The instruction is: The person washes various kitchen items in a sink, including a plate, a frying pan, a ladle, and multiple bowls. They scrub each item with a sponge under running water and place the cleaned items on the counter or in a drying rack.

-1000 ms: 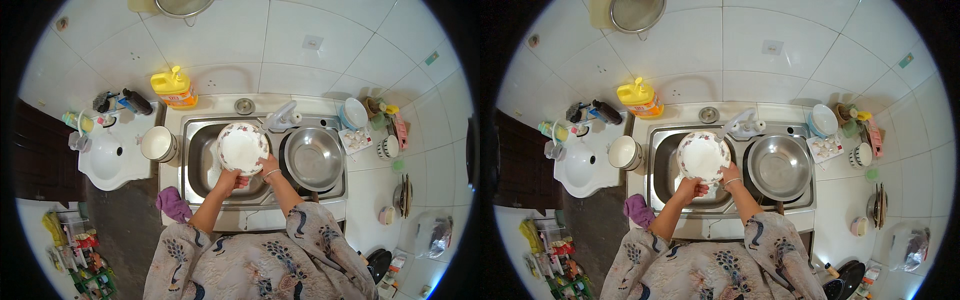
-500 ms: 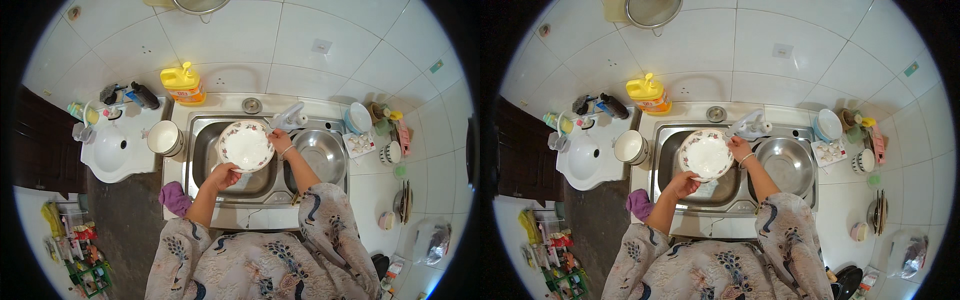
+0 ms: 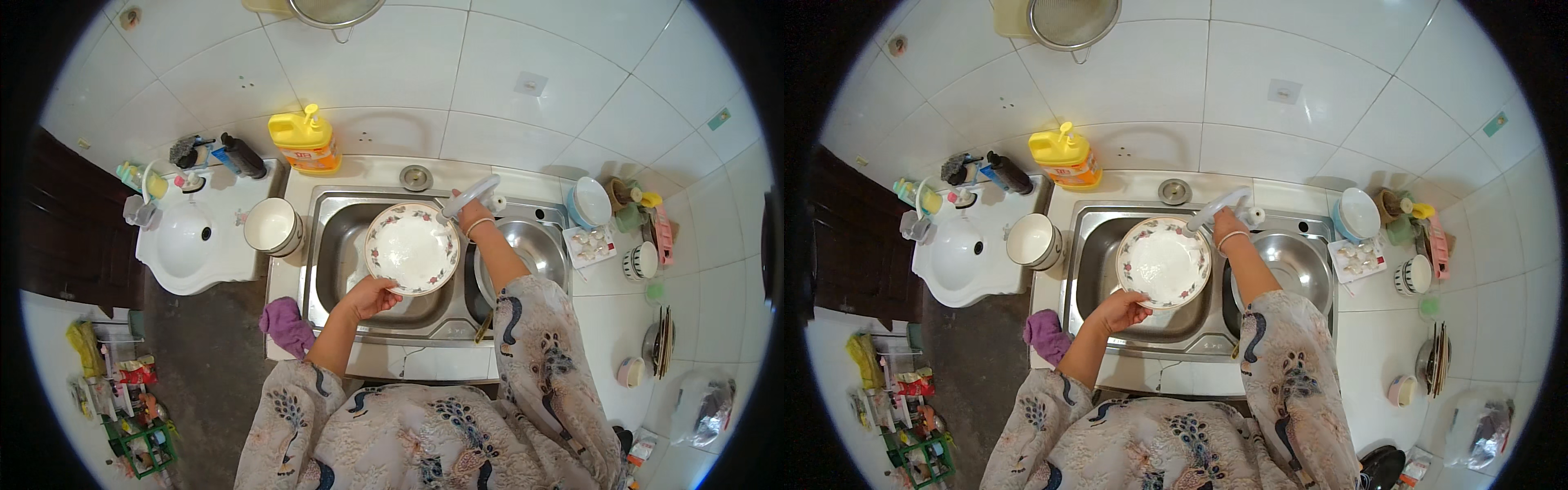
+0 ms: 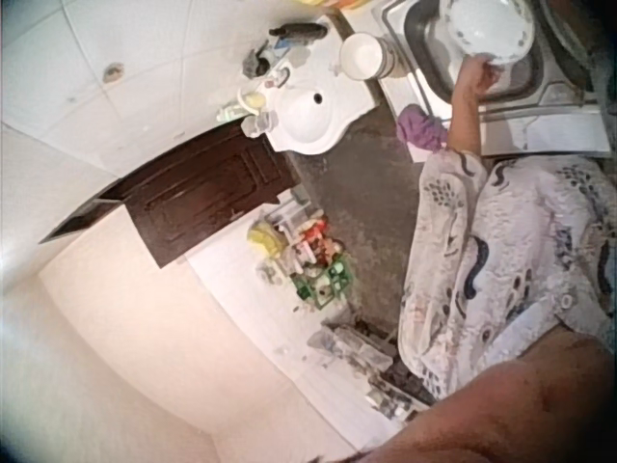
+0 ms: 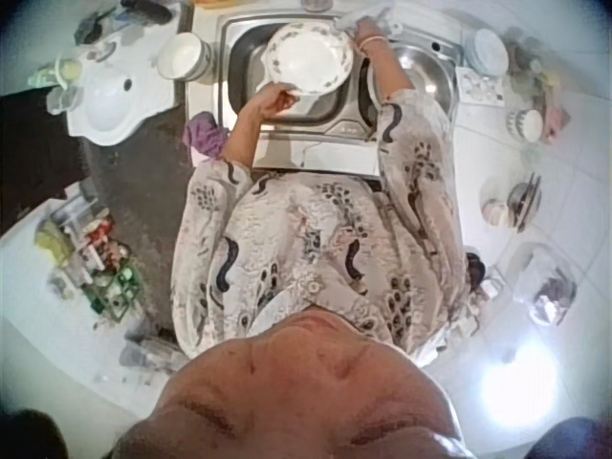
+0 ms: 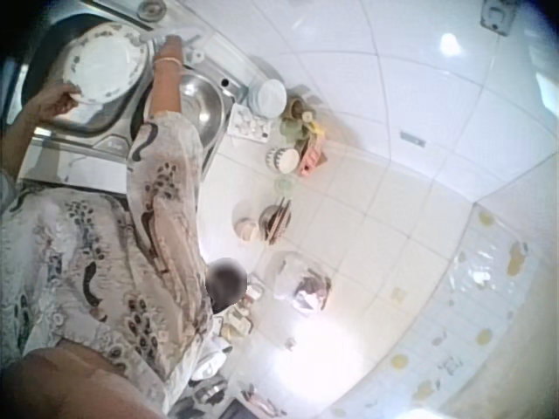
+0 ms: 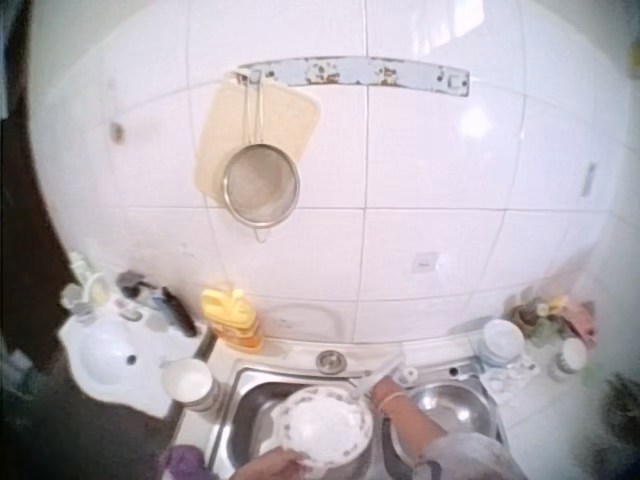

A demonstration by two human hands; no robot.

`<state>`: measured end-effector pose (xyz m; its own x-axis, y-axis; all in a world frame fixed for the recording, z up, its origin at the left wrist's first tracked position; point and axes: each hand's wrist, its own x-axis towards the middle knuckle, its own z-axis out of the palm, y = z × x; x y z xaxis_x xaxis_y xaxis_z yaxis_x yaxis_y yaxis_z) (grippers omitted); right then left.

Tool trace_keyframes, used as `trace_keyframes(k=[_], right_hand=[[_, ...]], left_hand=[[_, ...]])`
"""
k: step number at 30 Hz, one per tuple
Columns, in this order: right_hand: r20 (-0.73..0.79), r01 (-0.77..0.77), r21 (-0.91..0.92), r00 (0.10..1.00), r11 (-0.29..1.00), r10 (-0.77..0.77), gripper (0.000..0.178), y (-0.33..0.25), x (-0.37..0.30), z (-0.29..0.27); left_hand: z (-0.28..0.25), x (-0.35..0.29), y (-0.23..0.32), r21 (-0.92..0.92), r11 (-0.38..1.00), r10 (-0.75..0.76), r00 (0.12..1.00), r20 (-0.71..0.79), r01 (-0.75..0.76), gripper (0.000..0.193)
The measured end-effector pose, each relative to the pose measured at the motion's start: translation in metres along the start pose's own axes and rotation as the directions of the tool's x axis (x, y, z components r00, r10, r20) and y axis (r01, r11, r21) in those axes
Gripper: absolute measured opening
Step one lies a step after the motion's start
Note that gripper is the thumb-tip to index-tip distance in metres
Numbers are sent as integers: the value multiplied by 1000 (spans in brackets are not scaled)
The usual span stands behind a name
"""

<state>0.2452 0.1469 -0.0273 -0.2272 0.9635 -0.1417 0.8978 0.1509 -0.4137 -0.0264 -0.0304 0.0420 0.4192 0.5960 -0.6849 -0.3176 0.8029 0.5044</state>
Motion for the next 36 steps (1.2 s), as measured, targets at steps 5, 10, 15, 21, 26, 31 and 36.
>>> trace_keyframes(k=[5,10,15,21,26,31,36], right_hand=[[-42,-119,-115,993,986,115,29,-5,16,6],[-65,-274,-49,960,960,271,35,-28,5,-15],[-318,256,65,922,964,-223,37,-46,-66,-23],[122,53,578,981,814,-151,32,-74,-93,-7],[-4,162,596,980,787,-199,26,-85,-100,-5],[-201,275,380,957,883,-212,38,-88,-120,-5],[-331,272,354,931,895,-152,37,-95,-139,-15]], left_hand=[[-3,-4,2,31,998,47,999,14,-47,17],[-7,-2,-3,163,982,110,992,-61,-99,18],[-41,12,-14,529,796,483,836,-261,-294,19],[-45,6,-11,705,632,616,760,-207,-321,20],[-52,-1,-13,838,375,785,617,-60,-396,25],[-30,-15,-1,920,77,910,403,93,-385,36],[-13,-21,-4,915,50,928,358,106,-400,36]])
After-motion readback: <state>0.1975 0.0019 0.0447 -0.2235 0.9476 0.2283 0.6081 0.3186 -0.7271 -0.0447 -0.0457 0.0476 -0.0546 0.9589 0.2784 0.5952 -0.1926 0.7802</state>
